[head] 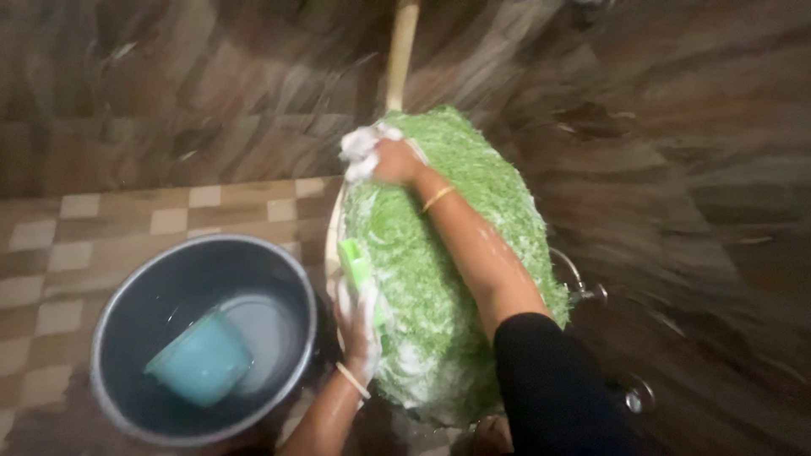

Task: The person washes synthetic grass and patterned mats by applying soap, scrubbing with a green brush and by hand, and rinsing them with water from a bucket using a blue mug.

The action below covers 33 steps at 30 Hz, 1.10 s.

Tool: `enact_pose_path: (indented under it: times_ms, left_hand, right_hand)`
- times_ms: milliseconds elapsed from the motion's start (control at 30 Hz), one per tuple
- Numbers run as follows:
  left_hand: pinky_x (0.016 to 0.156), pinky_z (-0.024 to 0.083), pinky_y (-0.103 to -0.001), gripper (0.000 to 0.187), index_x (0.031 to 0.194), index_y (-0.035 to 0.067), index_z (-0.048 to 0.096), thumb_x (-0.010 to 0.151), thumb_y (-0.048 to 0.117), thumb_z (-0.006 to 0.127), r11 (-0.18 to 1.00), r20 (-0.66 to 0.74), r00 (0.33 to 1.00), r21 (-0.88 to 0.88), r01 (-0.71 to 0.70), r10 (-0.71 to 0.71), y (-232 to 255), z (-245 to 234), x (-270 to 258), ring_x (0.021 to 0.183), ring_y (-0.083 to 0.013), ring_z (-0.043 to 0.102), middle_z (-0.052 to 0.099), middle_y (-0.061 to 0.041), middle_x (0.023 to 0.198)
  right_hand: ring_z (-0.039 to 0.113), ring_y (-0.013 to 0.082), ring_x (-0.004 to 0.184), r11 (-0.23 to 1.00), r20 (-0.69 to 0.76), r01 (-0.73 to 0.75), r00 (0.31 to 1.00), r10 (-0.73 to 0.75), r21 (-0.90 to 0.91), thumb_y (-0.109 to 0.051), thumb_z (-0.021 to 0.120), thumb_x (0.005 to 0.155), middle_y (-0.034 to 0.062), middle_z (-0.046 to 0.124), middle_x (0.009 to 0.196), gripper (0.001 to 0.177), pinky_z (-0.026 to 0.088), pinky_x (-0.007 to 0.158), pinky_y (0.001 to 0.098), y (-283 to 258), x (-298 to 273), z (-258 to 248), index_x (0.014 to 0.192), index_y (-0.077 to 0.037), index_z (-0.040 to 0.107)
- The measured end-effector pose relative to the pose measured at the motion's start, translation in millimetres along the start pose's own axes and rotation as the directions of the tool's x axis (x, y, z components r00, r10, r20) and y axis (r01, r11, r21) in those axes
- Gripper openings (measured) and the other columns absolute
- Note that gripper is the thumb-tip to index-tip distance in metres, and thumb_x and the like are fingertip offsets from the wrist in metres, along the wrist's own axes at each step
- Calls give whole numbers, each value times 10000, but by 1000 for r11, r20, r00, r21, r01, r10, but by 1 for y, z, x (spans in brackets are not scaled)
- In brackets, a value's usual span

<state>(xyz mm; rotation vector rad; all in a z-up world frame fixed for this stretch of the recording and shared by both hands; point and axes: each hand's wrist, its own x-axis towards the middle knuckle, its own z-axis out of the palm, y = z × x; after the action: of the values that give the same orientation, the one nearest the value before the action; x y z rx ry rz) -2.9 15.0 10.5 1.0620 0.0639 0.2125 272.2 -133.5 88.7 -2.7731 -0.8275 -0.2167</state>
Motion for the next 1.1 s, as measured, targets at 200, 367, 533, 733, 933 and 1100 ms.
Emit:
enact_pose_path:
  times_ms: [200, 367, 533, 733, 933, 1100]
  left_hand:
    - [844, 498, -352, 472, 1340, 28, 556, 930, 241, 649, 999, -16, 999, 33, 41, -40, 6, 1, -6, 1018, -192, 570, 567, -86, 1187]
    - [976, 458, -336, 535, 1399, 35, 482, 927, 231, 642, 998, -17, 998, 16, -60, 61, -2, -2, -3, 1148, -187, 548, 537, -75, 1270]
    - [944, 480, -349, 464, 1335, 20, 553, 930, 230, 637, 999, -1, 999, -8, 47, -47, 5, 0, 0, 1111, -202, 569, 574, -91, 1232]
    - [972, 467, -340, 502, 1385, 56, 528, 951, 288, 626, 993, -40, 999, 119, -14, 18, -10, -5, 2, 1131, -199, 567, 578, -97, 1267]
    - [968, 458, -387, 485, 1356, 29, 532, 966, 300, 629, 1000, 27, 1000, -9, 1, -1, -10, -7, 6, 1142, -220, 529, 505, -102, 1277]
    - [1012, 441, -370, 467, 1355, 15, 531, 996, 301, 614, 980, 42, 990, 140, -140, 136, 2, -5, 5, 1169, -222, 533, 528, -114, 1293]
  right_hand:
    - [597, 335, 1218, 906, -38, -424, 905, 424, 3, -516, 674, 807, 185, 635, 1325, 543, 461, 1032, 422, 38, 18, 35, 1240, -195, 733]
    - [609, 373, 1198, 996, 231, -55, 971, 69, -67, -451, 620, 818, 169, 659, 1308, 564, 459, 1015, 506, 42, 19, 52, 1333, -233, 695]
    - [407, 411, 1380, 979, -207, -170, 968, 144, -113, -448, 631, 941, 165, 583, 1427, 495, 248, 1128, 601, 27, -31, 22, 1344, -163, 669]
    - [347, 362, 1501, 1000, -123, -5, 992, 5, -3, -530, 593, 971, 174, 506, 1551, 590, 252, 1210, 545, 9, -119, 1, 1423, -152, 577]
    - [313, 406, 1471, 942, -313, -313, 912, 263, -120, -508, 607, 964, 174, 472, 1565, 632, 139, 1135, 657, -44, -170, -6, 1488, -159, 555]
    - [368, 380, 1486, 989, -113, -133, 984, 140, 65, -537, 634, 913, 182, 483, 1553, 693, 250, 1189, 571, -47, -252, -55, 1483, -157, 537]
